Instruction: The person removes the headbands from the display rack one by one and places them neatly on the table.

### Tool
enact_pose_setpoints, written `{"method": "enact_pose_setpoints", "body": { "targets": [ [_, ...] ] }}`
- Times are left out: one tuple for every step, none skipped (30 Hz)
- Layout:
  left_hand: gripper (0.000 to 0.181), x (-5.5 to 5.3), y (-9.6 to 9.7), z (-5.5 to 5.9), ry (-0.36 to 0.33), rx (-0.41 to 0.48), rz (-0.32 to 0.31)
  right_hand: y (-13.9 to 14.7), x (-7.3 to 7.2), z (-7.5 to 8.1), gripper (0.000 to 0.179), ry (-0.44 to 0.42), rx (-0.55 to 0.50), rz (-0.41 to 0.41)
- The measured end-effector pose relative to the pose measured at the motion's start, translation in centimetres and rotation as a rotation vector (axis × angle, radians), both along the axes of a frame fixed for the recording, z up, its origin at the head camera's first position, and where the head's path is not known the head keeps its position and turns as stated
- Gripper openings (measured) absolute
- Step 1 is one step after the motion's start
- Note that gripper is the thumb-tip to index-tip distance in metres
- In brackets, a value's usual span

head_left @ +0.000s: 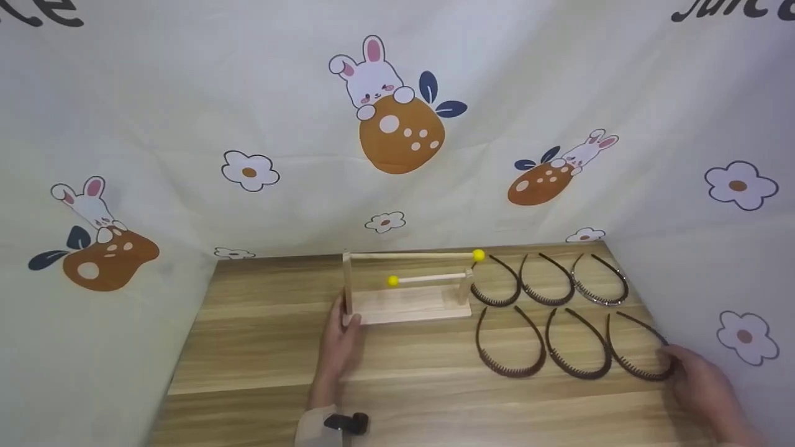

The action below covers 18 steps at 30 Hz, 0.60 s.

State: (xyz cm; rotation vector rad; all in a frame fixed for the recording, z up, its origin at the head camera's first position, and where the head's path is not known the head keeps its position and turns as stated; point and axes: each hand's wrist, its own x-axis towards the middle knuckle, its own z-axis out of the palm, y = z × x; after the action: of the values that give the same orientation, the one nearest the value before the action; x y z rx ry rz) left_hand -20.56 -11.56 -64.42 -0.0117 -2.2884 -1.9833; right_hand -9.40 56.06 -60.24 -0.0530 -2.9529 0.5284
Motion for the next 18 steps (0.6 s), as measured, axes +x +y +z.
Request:
{"method": "enact_pose_setpoints", "body": {
  "targets": [
    [0.068,0.0,0.0,0.0,0.003,-0.002,0.001,-0.1,0.0,-0.1,0.037,0.004,-0.002,0.001],
    [0.069,0.0,0.0,0.0,0.005,-0.003,0.001,-0.1,-0.1,-0.1,0.035,0.008,-0.007,0.004],
    [0.069,0.0,0.0,0.0,0.006,-0.006,0.002,-0.2,0.0,-0.2,0.034,0.016,-0.005,0.005],
    [0.069,-0.1,0.0,0.0,0.006,-0.005,0.001,-0.2,0.0,-0.2,0.033,0.022,-0.009,0.010],
    [0.068,-0.1,0.0,0.0,0.005,-0.009,0.001,-0.3,0.0,-0.2,0.032,0.030,-0.011,0.015],
    [0.068,-0.1,0.0,0.0,0.002,-0.014,0.001,-0.5,0.1,-0.2,0.033,0.037,-0.014,0.022],
    [0.068,-0.1,0.0,0.0,0.002,-0.015,0.000,-0.6,0.2,-0.3,0.033,0.049,-0.016,0.028],
    [0.068,-0.1,0.0,0.0,0.002,-0.012,-0.001,-0.7,0.3,-0.3,0.034,0.059,-0.017,0.033],
    [0.068,-0.1,0.0,0.0,0.002,-0.010,-0.002,-0.9,0.4,-0.3,0.036,0.070,-0.021,0.038],
    [0.068,-0.1,0.0,0.0,0.002,-0.009,-0.004,-1.1,0.5,-0.3,0.038,0.082,-0.024,0.044],
    [0.068,-0.1,0.0,-0.1,0.003,-0.005,-0.007,-1.3,0.6,-0.2,0.040,0.089,-0.019,0.043],
    [0.068,0.0,0.1,-0.1,0.002,0.000,-0.010,-1.5,0.7,-0.1,0.043,0.096,-0.019,0.043],
    [0.069,-0.1,0.1,-0.1,0.001,0.007,-0.012,-1.8,0.7,0.0,0.044,0.111,-0.019,0.044],
    [0.069,-0.1,0.2,-0.2,0.005,0.007,-0.016,-2.1,0.7,0.1,0.045,0.125,-0.017,0.044],
    [0.069,-0.1,0.2,-0.2,0.005,0.007,-0.017,-2.4,0.7,0.3,0.046,0.135,-0.019,0.044],
    [0.070,-0.2,0.2,-0.2,0.004,0.007,-0.017,-2.8,0.7,0.5,0.048,0.138,-0.022,0.045],
    [0.070,-0.2,0.3,-0.1,0.003,0.010,-0.018,-3.3,0.7,0.8,0.050,0.136,-0.029,0.045],
    [0.070,-0.2,0.3,-0.1,0.003,0.008,-0.017,-3.7,0.6,1.1,0.051,0.142,-0.042,0.048]
  ]
}}
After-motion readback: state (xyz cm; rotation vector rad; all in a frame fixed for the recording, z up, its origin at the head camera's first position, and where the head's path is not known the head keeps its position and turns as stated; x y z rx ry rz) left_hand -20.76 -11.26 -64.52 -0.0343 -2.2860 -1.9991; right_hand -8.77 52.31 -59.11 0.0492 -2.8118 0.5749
